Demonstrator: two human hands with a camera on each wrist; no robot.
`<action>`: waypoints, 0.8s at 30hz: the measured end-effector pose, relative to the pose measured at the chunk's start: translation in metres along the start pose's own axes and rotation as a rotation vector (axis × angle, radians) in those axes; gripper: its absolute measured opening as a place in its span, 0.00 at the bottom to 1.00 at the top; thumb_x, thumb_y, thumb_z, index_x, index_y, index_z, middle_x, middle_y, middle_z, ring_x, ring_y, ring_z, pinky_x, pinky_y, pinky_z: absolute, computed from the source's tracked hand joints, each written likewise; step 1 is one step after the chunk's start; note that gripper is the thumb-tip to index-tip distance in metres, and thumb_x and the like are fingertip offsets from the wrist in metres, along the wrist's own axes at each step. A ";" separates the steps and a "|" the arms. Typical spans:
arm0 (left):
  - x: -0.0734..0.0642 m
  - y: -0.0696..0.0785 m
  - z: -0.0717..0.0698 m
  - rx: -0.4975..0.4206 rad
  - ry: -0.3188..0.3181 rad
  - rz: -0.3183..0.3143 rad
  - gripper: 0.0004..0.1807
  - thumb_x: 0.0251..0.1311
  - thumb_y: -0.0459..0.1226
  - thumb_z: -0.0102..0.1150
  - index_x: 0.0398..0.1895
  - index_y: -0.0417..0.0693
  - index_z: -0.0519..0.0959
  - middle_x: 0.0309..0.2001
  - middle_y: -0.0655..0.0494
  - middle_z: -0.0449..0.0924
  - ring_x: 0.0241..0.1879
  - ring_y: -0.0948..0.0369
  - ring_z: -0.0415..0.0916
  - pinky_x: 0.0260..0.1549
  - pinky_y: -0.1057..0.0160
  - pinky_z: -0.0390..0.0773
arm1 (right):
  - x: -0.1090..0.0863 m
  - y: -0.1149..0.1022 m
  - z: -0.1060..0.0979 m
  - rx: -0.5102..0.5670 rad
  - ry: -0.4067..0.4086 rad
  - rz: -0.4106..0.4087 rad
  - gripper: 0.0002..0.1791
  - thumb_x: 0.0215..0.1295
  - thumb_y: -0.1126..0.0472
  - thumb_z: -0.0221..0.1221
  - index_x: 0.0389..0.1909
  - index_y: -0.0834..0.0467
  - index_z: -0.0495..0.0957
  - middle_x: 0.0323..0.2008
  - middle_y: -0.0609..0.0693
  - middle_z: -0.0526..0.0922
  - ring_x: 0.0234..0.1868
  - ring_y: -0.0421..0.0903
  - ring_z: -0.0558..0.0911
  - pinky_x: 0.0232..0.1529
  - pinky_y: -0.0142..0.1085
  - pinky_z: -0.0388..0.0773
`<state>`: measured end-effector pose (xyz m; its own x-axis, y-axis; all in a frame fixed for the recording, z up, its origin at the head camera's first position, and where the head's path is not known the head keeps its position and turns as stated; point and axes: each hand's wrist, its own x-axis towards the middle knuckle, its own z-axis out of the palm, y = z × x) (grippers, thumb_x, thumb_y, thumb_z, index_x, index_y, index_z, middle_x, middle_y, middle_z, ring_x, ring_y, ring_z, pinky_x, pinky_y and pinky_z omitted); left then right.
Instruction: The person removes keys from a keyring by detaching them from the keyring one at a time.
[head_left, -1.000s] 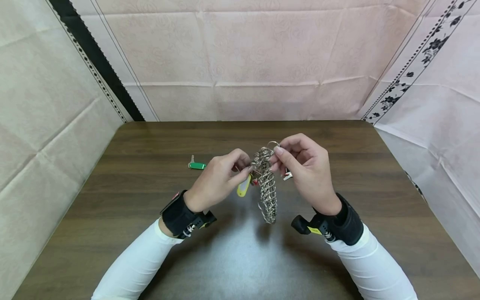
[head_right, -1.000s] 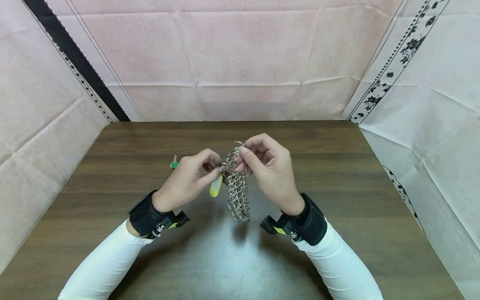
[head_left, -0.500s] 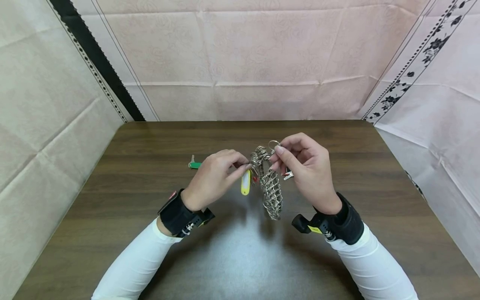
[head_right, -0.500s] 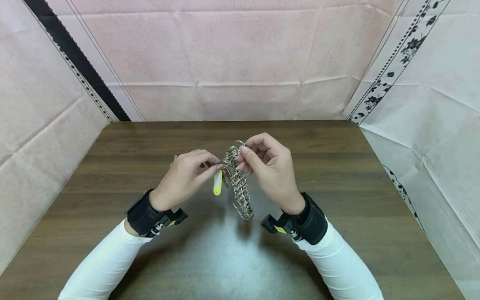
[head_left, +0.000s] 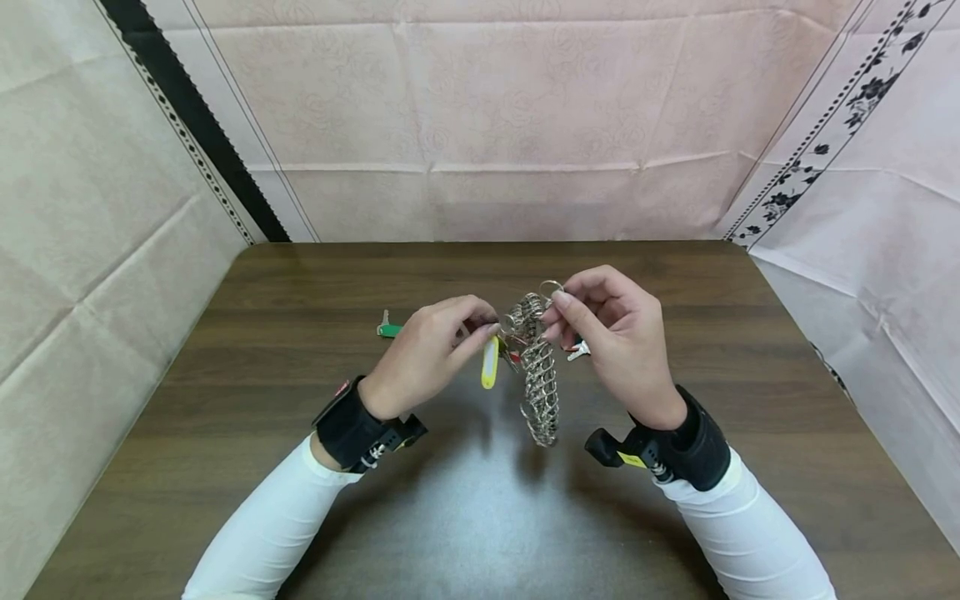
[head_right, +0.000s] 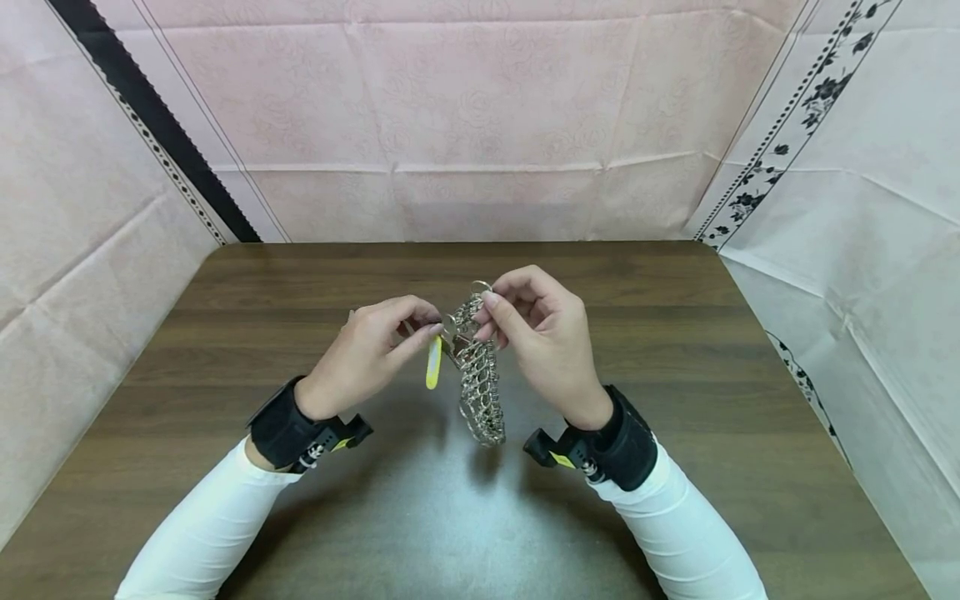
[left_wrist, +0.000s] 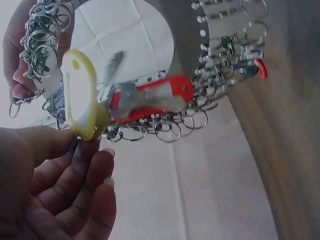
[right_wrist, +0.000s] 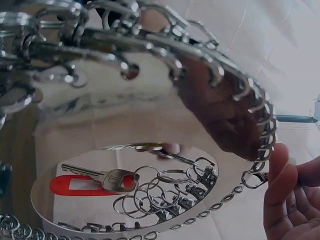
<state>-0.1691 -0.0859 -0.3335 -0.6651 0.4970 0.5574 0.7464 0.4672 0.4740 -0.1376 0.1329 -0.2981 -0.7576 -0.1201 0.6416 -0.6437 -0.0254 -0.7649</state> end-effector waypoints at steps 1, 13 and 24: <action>0.000 0.000 0.001 -0.022 -0.019 -0.004 0.07 0.67 0.39 0.54 0.43 0.49 0.78 0.36 0.62 0.78 0.32 0.70 0.73 0.32 0.70 0.75 | 0.000 0.000 0.000 0.001 -0.001 0.007 0.06 0.64 0.70 0.57 0.35 0.71 0.72 0.25 0.54 0.82 0.20 0.50 0.80 0.19 0.34 0.75; 0.000 0.004 0.001 -0.068 -0.073 0.054 0.04 0.67 0.40 0.54 0.37 0.51 0.77 0.35 0.64 0.77 0.33 0.71 0.72 0.32 0.71 0.75 | -0.002 -0.001 0.002 -0.010 -0.013 0.029 0.08 0.64 0.68 0.58 0.35 0.71 0.72 0.23 0.54 0.82 0.20 0.47 0.80 0.17 0.34 0.73; -0.001 0.010 -0.011 -0.083 0.052 0.009 0.11 0.70 0.43 0.48 0.38 0.48 0.77 0.28 0.61 0.78 0.25 0.68 0.71 0.24 0.67 0.71 | -0.001 0.002 0.001 -0.026 -0.030 0.038 0.05 0.64 0.69 0.57 0.35 0.68 0.73 0.24 0.55 0.82 0.21 0.50 0.80 0.19 0.34 0.74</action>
<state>-0.1611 -0.0898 -0.3216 -0.6576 0.4615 0.5955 0.7534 0.3998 0.5221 -0.1381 0.1316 -0.2998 -0.7781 -0.1503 0.6099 -0.6175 0.0053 -0.7865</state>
